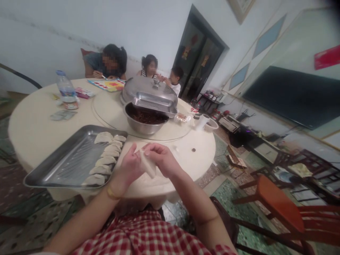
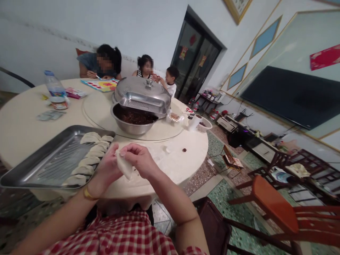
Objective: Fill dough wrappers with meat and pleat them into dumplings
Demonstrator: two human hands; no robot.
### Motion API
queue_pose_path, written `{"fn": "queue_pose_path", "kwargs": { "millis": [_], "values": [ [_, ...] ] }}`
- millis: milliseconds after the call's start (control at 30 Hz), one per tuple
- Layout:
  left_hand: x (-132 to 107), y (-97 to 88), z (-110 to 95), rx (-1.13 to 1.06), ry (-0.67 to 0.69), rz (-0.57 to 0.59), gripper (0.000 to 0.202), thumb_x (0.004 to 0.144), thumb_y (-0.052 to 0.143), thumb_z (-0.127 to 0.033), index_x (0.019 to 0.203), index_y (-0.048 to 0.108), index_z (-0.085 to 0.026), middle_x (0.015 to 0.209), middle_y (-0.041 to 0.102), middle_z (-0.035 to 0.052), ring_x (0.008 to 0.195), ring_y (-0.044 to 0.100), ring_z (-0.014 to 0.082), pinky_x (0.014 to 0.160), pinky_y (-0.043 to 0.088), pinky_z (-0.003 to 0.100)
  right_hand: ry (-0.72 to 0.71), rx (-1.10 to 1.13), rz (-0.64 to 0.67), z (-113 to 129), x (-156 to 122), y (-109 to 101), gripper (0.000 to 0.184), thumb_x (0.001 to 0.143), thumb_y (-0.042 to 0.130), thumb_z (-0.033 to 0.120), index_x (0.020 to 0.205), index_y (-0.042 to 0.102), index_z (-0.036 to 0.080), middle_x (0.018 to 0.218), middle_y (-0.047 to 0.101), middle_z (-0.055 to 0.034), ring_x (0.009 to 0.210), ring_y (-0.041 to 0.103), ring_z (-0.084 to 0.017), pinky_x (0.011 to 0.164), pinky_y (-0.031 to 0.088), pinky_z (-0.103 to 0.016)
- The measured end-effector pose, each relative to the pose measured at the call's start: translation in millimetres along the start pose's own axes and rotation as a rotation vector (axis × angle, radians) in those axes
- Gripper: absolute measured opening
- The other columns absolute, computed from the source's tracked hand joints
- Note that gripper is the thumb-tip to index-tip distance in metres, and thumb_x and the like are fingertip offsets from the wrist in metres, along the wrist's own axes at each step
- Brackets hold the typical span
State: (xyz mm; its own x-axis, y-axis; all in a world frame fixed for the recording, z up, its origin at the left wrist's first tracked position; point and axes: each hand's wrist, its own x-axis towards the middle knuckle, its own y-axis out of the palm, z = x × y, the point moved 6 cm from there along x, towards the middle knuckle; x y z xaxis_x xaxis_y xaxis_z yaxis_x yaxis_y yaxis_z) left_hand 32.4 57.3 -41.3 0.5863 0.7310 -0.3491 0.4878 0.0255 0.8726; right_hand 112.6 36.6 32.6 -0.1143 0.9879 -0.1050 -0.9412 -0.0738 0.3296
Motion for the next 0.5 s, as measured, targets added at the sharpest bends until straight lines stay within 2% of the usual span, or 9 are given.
{"fn": "queue_pose_path", "kwargs": {
  "millis": [100,167,233,300,367,500],
  "values": [
    [-3,-7.8,9,-0.154,0.027,-0.051,0.03,0.095,0.044,-0.04,0.085,0.066,-0.022,0.072,0.072,0.0016,0.067,0.07,0.0184,0.069,0.059,0.031,0.05,-0.138,-0.069,-11,15,0,0.015,0.064,0.07,0.031,0.069,0.061,0.02,0.058,0.056,0.0055,0.048,0.049,-0.009,0.042,0.04,-0.021],
    [-7,-11.0,16,-0.241,-0.02,-0.09,0.033,0.094,0.042,-0.043,0.1,0.066,-0.02,0.085,0.074,0.0062,0.08,0.072,0.0226,0.078,0.06,0.038,0.081,-0.228,-0.154,-25,25,-15,0.014,0.066,0.067,0.032,0.07,0.059,0.021,0.057,0.054,0.0063,0.045,0.048,-0.01,0.039,0.041,-0.022],
    [-8,-12.6,18,-0.304,-0.034,-0.129,0.042,0.095,0.041,-0.044,0.114,0.062,-0.013,0.093,0.074,0.0125,0.087,0.071,0.026,0.081,0.059,0.043,0.067,-0.298,-0.217,-38,32,-32,0.013,0.067,0.065,0.031,0.07,0.059,0.02,0.06,0.056,0.0053,0.047,0.051,-0.01,0.041,0.043,-0.023],
    [-5,-12.4,15,-0.317,0.006,-0.158,0.045,0.095,0.041,-0.043,0.12,0.058,-0.009,0.095,0.074,0.0143,0.088,0.072,0.0264,0.08,0.06,0.043,0.035,-0.339,-0.255,-46,36,-47,0.011,0.067,0.063,0.029,0.067,0.059,0.019,0.068,0.061,0.003,0.052,0.052,-0.009,0.046,0.045,-0.022],
    [-1,-11.0,13,-0.302,0.029,-0.19,0.041,0.096,0.041,-0.038,0.121,0.057,-0.009,0.092,0.074,0.0125,0.085,0.072,0.0255,0.079,0.06,0.042,0.021,-0.365,-0.264,-52,38,-56,0.01,0.068,0.062,0.028,0.065,0.059,0.018,0.072,0.064,0.0014,0.054,0.052,-0.008,0.048,0.045,-0.022],
    [6,-5.3,17,-0.275,-0.001,-0.24,0.032,0.094,0.044,-0.029,0.118,0.059,-0.014,0.09,0.075,0.0088,0.083,0.073,0.0236,0.079,0.061,0.041,-0.009,-0.459,-0.26,-44,43,-70,0.01,0.07,0.061,0.028,0.07,0.064,0.019,0.061,0.06,0.0031,0.053,0.051,-0.01,0.051,0.044,-0.023]
  ]
}}
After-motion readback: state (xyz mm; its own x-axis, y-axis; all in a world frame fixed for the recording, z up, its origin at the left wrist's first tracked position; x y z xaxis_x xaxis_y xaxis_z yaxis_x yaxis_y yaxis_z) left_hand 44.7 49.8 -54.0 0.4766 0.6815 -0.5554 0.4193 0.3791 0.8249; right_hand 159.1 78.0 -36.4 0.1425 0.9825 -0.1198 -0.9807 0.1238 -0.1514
